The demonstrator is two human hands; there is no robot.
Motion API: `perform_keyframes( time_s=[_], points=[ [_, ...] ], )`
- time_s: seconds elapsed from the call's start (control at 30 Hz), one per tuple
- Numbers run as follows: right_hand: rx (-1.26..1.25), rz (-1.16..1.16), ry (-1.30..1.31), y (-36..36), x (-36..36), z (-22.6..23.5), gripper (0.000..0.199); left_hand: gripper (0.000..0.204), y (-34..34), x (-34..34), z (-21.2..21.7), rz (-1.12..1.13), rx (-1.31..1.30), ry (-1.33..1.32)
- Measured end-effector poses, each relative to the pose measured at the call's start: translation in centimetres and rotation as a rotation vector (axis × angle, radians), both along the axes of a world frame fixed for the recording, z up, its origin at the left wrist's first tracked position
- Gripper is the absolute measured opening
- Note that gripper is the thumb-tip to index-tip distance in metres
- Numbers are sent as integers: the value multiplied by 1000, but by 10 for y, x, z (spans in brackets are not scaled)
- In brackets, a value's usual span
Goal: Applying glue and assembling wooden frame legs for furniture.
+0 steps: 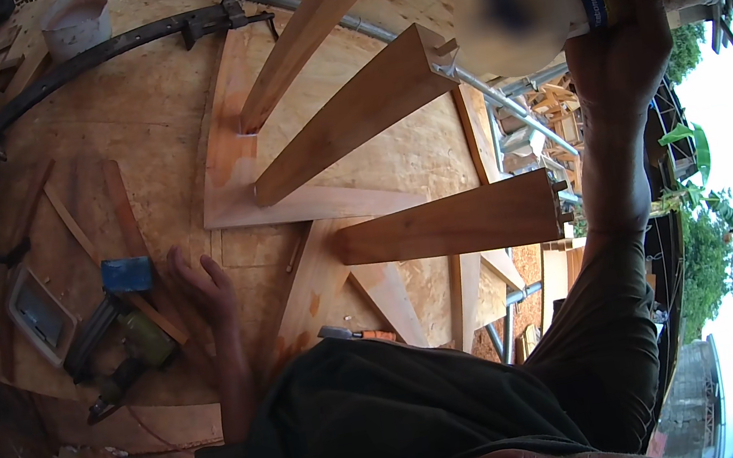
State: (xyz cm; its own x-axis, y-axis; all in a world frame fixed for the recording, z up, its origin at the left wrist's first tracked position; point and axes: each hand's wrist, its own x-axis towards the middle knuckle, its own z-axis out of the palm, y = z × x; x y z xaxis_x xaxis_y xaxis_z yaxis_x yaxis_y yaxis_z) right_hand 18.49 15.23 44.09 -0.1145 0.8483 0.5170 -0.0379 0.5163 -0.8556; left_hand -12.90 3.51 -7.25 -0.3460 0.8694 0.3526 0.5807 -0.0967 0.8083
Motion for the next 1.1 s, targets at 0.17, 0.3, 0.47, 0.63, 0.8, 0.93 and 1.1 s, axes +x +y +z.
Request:
perform_keyframes(
  time_s=[0.17, 0.3, 0.47, 0.63, 0.8, 0.93, 1.1],
  points=[
    [-71, -269, -18, 6, -78, -27, 44, 44, -5, -1, -3, 27, -23, 17],
    [-83, -276, -95, 8, -80, -33, 40, 44, -3, -1, -6, 29, 11, 16],
    [-220, 368, 264, 53, -36, -57, 39, 44, 1, 1, 0, 15, 3, -4],
    [-131, -254, -14, 11, -68, -36, 39, 45, -5, -2, -4, 30, -21, 9],
    [-86, -7, -116, 19, -12, -27, 44, 44, -4, -2, 0, 21, -19, 30],
    [-102, -38, -72, 10, -25, -36, 38, 44, -4, 0, 6, 16, -22, 38],
    [-127, 898, 538, 52, -26, -59, 39, 43, -4, -1, 4, 10, -23, 91]
  ],
)
